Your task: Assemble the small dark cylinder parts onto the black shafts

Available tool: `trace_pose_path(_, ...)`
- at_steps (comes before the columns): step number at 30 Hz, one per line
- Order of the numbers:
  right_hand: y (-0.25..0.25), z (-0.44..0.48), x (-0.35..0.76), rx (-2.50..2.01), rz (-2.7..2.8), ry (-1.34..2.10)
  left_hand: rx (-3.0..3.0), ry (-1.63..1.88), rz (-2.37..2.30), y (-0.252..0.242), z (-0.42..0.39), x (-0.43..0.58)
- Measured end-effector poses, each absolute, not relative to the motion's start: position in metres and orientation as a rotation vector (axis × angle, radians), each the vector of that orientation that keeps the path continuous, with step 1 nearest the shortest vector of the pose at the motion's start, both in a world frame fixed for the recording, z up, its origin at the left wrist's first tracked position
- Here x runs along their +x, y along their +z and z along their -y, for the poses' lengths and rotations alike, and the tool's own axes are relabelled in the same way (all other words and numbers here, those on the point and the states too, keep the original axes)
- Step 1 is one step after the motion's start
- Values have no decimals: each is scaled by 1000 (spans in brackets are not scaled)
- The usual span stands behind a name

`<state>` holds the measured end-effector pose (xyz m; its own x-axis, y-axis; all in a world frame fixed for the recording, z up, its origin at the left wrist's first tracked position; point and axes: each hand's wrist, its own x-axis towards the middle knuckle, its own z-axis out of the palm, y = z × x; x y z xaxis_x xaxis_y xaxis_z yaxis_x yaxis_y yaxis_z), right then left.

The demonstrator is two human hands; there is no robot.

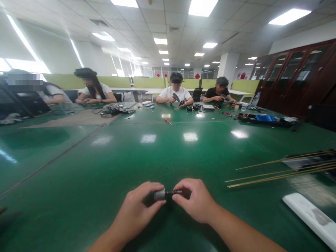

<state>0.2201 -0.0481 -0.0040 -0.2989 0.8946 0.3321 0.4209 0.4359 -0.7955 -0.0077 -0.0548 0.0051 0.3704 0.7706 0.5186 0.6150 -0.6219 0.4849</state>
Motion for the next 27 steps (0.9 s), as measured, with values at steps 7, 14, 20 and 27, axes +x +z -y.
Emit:
trace_pose_path(7,-3,48,220,-1124,1886,762,2404,1093,-1259,4,55,-8)
trace_pose_path(14,-3,48,220,-1120,1889,767,2414,1104,-1265,5,56,-9)
trace_pose_path(20,-4,48,220,-1112,1887,771,2422,1118,-1256,7,56,-8)
trace_pose_path(27,-3,48,220,-1102,1884,774,2426,1101,-1260,8,55,-9)
